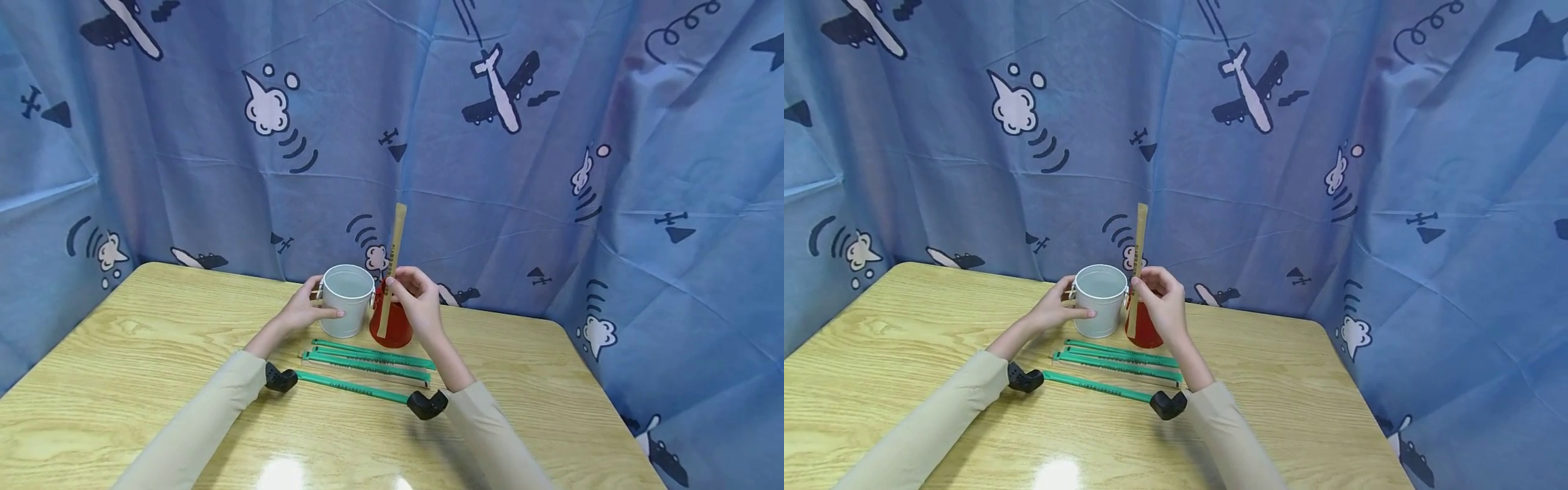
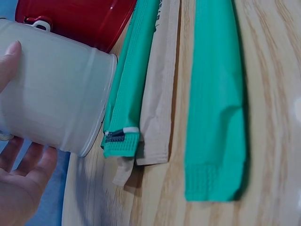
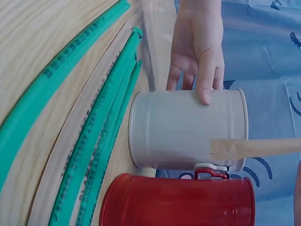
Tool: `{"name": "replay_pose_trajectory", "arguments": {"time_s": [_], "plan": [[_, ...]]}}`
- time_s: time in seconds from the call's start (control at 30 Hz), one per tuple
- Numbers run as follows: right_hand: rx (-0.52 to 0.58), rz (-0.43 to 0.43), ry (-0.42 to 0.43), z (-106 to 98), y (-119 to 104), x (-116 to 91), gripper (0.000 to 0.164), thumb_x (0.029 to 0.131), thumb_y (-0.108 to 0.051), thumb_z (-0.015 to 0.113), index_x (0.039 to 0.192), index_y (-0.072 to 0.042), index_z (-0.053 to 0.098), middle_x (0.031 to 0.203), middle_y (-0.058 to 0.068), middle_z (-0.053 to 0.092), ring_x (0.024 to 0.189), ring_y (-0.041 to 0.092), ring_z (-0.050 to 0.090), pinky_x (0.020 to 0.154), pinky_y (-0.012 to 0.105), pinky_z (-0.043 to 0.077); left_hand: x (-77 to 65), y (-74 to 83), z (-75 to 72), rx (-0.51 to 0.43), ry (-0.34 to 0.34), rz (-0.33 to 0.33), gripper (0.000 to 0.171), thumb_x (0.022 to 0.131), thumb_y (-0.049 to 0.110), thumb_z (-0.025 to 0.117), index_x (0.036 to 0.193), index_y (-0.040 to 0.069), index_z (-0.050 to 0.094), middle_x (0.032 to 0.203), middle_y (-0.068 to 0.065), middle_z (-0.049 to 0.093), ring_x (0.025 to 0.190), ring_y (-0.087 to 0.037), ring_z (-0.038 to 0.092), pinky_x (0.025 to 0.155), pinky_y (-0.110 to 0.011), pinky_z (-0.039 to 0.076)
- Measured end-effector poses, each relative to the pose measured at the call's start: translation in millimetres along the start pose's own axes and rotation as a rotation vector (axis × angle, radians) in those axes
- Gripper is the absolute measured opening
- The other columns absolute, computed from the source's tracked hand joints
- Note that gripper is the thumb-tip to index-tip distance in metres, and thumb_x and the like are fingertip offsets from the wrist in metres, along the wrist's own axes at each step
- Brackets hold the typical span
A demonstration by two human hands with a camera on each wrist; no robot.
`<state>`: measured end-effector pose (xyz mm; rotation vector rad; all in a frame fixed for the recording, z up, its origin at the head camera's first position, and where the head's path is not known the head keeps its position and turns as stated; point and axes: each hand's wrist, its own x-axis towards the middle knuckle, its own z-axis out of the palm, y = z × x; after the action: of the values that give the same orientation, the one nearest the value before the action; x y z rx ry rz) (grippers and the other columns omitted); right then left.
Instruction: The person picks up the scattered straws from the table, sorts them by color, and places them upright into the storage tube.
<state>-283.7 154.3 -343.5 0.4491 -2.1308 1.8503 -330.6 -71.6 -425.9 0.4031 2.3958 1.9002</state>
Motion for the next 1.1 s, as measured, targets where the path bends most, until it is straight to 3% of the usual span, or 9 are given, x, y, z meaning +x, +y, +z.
{"name": "replay_pose_trajectory", "arguments": {"time_s": [0.1,0.53,0.8,1.1], "plan": [[0.016,-0.003,0.013,4,-1,3,0.018,0.091,-0.009,0.064,0.105,0.002,0.062,0.086,-0.006,0.064,0.078,0.006,0.062,0.069,0.021,0.057,-0.9,-0.4,-0.5,-0.014,-0.003,0.003,0.088,0.076,0.011,0.081,0.146,0.004,0.028,0.146,-0.019,0.038,0.135,-0.040,0.038,0.111,-0.051,0.037],[0.120,-0.073,0.100,26,-7,14,0.019,0.091,-0.006,0.064,0.105,0.006,0.061,0.088,-0.005,0.065,0.081,0.005,0.064,0.072,0.022,0.058,-0.4,-1.8,-1.7,-0.015,-0.011,0.022,0.085,0.079,0.010,0.078,0.146,0.002,0.027,0.146,-0.021,0.036,0.135,-0.042,0.037,0.111,-0.052,0.037],[0.216,-0.118,0.178,37,-7,18,0.015,0.090,-0.008,0.065,0.102,0.000,0.062,0.087,-0.006,0.065,0.079,0.006,0.064,0.073,0.020,0.058,-0.4,-1.6,-0.3,-0.013,-0.020,0.016,0.085,0.080,0.010,0.077,0.147,0.002,0.026,0.146,-0.021,0.036,0.136,-0.042,0.036,0.111,-0.052,0.037],[0.213,-0.172,0.237,43,-4,21,0.019,0.090,-0.008,0.065,0.104,0.005,0.061,0.086,-0.006,0.064,0.080,0.007,0.063,0.072,0.020,0.058,-0.4,-1.3,0.7,-0.028,-0.023,0.018,0.085,0.080,0.007,0.076,0.147,0.000,0.024,0.148,-0.024,0.033,0.136,-0.044,0.034,0.112,-0.054,0.035]]}}
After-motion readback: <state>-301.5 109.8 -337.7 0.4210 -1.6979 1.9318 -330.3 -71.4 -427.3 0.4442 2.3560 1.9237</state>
